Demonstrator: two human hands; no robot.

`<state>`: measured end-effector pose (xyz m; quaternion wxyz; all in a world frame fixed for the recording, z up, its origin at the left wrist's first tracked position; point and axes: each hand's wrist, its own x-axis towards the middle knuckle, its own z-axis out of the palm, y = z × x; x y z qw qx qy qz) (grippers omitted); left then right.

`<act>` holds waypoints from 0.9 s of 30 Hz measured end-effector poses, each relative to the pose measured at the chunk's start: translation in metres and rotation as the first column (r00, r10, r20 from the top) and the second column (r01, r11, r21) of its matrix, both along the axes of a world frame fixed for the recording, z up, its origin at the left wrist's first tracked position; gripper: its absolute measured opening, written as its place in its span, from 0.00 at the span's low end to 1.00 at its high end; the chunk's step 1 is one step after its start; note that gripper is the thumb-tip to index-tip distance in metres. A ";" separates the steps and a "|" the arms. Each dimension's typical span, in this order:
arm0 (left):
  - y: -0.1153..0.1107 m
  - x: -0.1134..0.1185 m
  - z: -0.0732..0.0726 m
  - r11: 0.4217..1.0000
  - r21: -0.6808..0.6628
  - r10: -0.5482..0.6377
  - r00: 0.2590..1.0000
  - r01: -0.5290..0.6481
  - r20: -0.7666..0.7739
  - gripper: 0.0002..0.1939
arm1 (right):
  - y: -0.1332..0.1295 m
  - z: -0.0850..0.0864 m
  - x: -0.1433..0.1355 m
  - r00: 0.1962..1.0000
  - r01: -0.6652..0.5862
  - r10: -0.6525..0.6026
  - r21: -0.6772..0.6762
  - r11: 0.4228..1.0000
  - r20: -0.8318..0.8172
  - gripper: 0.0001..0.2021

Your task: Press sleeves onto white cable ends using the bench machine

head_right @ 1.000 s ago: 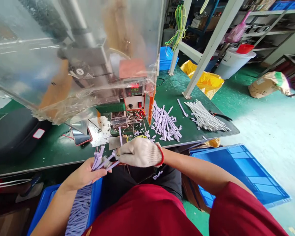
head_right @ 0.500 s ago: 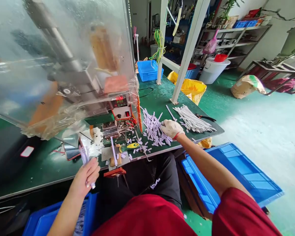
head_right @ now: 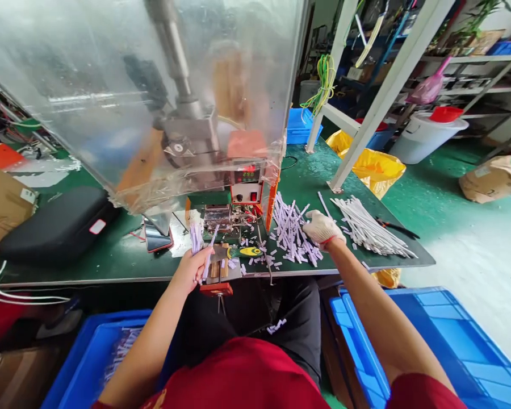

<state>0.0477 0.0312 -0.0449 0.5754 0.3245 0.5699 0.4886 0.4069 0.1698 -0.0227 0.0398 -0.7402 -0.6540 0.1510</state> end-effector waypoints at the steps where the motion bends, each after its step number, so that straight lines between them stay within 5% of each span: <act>1: -0.002 -0.005 0.001 1.000 -0.006 -0.001 1.000 0.001 0.015 0.19 | -0.004 0.002 0.004 0.997 0.006 -0.003 0.039 0.999 -0.077 0.21; 5: -0.018 -0.023 0.001 1.000 -0.006 0.008 0.999 -0.008 0.047 0.20 | -0.032 0.027 0.001 0.957 0.104 -0.048 0.187 0.977 -0.285 0.17; 7: -0.029 -0.029 0.001 1.000 -0.003 0.021 0.998 -0.021 0.057 0.21 | -0.054 0.046 -0.014 0.893 0.128 -0.047 0.152 0.980 -0.448 0.17; 11: -0.048 -0.035 -0.001 0.999 0.013 0.031 0.994 -0.032 0.101 0.22 | -0.102 0.062 -0.075 0.559 -0.230 0.021 -0.131 0.964 -0.829 0.17; 14: -0.057 -0.034 -0.001 0.999 0.012 0.034 0.992 -0.036 0.125 0.22 | -0.120 0.047 -0.133 0.375 -0.426 0.001 -0.171 0.889 -0.927 0.16; 18: -0.063 -0.035 -0.003 0.999 0.014 0.048 0.991 -0.050 0.124 0.22 | -0.110 0.016 -0.191 0.343 -0.379 -0.039 -0.176 0.909 -0.938 0.15; 22: -0.067 -0.039 -0.010 0.996 -0.008 0.093 0.988 -0.093 0.124 0.22 | -0.095 -0.003 -0.211 0.317 -0.321 -0.106 -0.211 0.923 -0.942 0.15; 27: -0.069 -0.040 -0.017 0.993 -0.021 0.117 0.980 -0.115 0.164 0.22 | -0.090 -0.006 -0.217 0.287 -0.262 -0.148 -0.226 0.938 -0.946 0.13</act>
